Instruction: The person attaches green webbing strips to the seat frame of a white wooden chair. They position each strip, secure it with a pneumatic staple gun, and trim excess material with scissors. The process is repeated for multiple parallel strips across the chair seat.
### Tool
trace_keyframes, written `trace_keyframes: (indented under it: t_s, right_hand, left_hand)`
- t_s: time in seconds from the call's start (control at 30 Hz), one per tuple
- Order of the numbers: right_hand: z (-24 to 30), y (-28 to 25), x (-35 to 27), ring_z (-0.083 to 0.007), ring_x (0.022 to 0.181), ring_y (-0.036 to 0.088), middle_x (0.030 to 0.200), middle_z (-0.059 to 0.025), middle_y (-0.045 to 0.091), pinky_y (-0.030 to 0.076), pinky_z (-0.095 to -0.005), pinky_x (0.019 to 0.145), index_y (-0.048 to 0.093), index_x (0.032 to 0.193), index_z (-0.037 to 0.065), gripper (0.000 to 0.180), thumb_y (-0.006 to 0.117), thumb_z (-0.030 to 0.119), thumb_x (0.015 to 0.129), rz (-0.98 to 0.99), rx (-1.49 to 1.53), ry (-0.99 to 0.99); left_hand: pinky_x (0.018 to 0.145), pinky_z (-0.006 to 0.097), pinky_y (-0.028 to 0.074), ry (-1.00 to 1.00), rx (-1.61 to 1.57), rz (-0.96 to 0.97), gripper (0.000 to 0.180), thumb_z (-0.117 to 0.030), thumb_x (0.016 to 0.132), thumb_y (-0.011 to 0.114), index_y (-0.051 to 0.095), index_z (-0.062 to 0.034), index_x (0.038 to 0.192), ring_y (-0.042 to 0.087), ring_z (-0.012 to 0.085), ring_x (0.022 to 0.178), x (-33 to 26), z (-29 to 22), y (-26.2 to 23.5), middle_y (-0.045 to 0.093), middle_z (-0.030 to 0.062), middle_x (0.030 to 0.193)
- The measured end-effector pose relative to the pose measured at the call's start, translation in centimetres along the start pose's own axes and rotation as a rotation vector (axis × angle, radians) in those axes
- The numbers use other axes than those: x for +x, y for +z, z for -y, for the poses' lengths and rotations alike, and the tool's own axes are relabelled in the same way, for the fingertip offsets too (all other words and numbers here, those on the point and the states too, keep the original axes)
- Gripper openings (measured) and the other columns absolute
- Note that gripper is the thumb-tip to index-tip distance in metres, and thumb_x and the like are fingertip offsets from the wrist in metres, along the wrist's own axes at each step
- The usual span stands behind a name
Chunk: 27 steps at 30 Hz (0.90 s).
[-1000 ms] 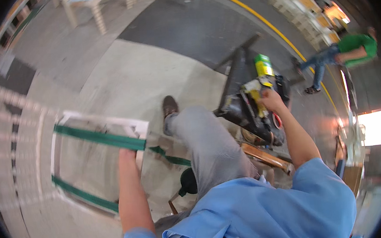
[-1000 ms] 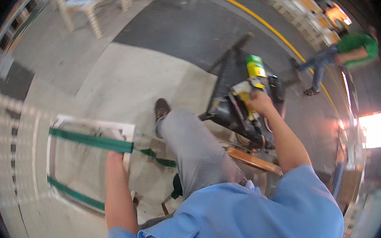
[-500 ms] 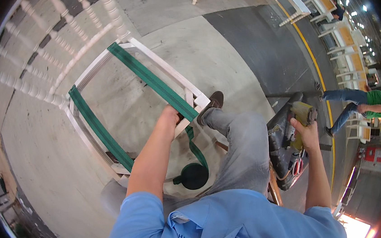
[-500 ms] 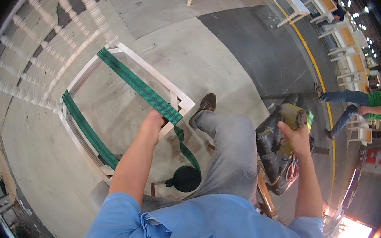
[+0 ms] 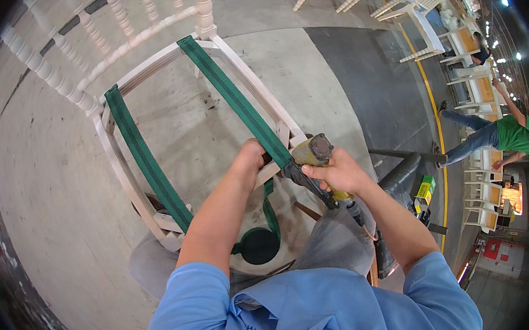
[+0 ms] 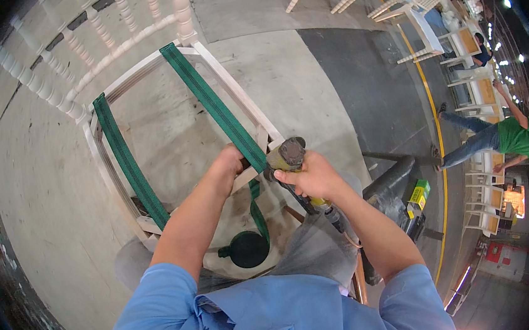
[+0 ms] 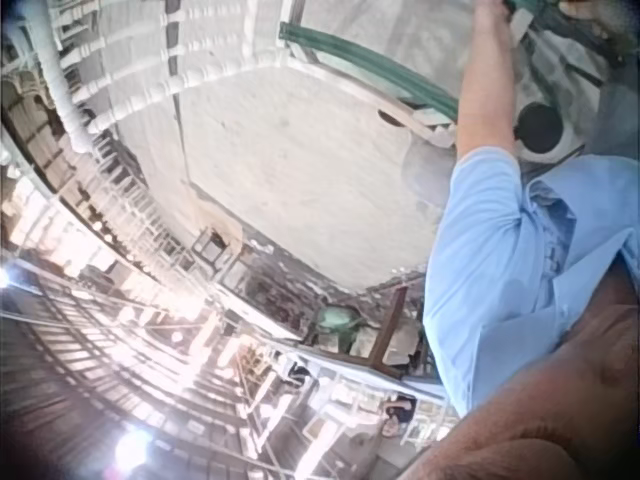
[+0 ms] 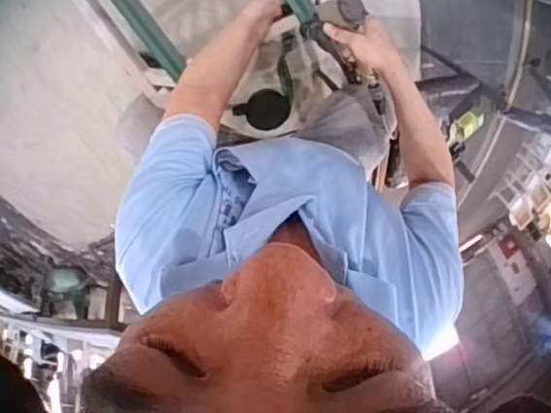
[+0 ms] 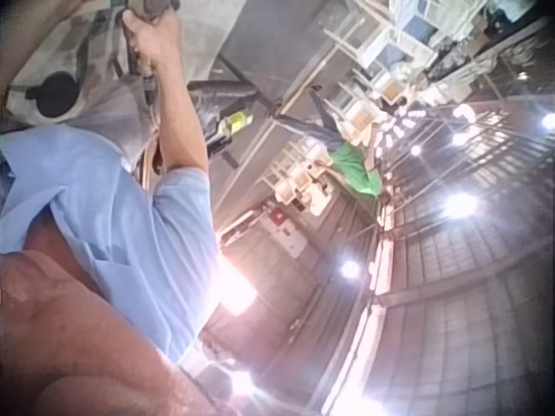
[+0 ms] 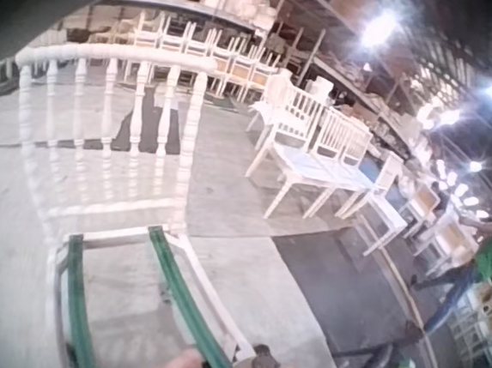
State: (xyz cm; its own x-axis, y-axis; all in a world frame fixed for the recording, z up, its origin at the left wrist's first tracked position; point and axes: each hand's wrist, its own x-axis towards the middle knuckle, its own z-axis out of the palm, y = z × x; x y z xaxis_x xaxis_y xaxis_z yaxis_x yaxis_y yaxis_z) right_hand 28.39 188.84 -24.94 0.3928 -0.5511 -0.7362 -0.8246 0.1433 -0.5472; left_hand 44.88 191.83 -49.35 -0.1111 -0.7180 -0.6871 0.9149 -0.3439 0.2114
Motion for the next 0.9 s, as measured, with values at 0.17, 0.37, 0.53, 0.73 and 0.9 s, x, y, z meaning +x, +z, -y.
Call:
trace_keyframes:
  t_s: [0.17, 0.37, 0.53, 0.73, 0.9]
  right_hand:
    - [0.2, 0.4, 0.2, -0.0135, 0.059, 0.061, 0.083, -0.0035, 0.069, 0.053, -0.0328, 0.056, 0.071, 0.117, 0.002, 0.038, 0.083, 0.029, 0.093, -0.019, -0.014, -0.019]
    - [0.6, 1.1, -0.3, -0.0131, 0.058, 0.061, 0.079, -0.0027, 0.069, 0.052, -0.0331, 0.056, 0.072, 0.117, 0.002, 0.038, 0.083, 0.029, 0.093, -0.024, -0.072, -0.014]
    - [0.5, 1.5, -0.3, -0.0127, 0.058, 0.061, 0.078, -0.0027, 0.069, 0.052, -0.0336, 0.057, 0.072, 0.118, 0.002, 0.039, 0.084, 0.029, 0.092, -0.014, -0.094, 0.003]
    - [1.2, 2.1, -0.7, -0.0112, 0.058, 0.061, 0.078, -0.0017, 0.068, 0.051, -0.0316, 0.056, 0.071, 0.117, 0.001, 0.040, 0.083, 0.030, 0.093, 0.032, -0.103, -0.056]
    - [0.4, -0.1, -3.2, -0.0103, 0.058, 0.060, 0.079, -0.0011, 0.068, 0.049, -0.0290, 0.053, 0.072, 0.113, 0.001, 0.036, 0.084, 0.030, 0.095, -0.076, 0.088, -0.095]
  left_hand:
    - [0.065, 0.049, 0.067, 0.029, 0.023, -0.013, 0.022, -0.004, 0.101, 0.060, 0.075, 0.0102, 0.109, 0.077, 0.0361, 0.077, -0.3, -0.3, -0.2, 0.077, 0.0240, 0.097]
    - [0.067, 0.050, 0.066, 0.041, -0.033, 0.031, 0.023, -0.004, 0.101, 0.060, 0.075, 0.0098, 0.110, 0.077, 0.0366, 0.077, -0.7, -0.2, 0.2, 0.077, 0.0253, 0.098]
    - [0.067, 0.051, 0.065, 0.034, -0.077, 0.028, 0.023, -0.007, 0.101, 0.062, 0.076, 0.0079, 0.110, 0.077, 0.0368, 0.080, 0.4, -0.1, -0.1, 0.077, 0.0244, 0.101]
    - [0.067, 0.052, 0.064, 0.020, -0.045, -0.024, 0.023, -0.011, 0.101, 0.064, 0.077, 0.0055, 0.111, 0.078, 0.0370, 0.082, 1.5, 0.3, -1.5, 0.078, 0.0232, 0.103]
    - [0.073, 0.052, 0.062, -0.033, 0.605, -0.041, 0.027, -0.021, 0.099, 0.068, 0.078, 0.0021, 0.110, 0.077, 0.0385, 0.087, -0.5, -0.1, -1.0, 0.079, 0.0215, 0.105]
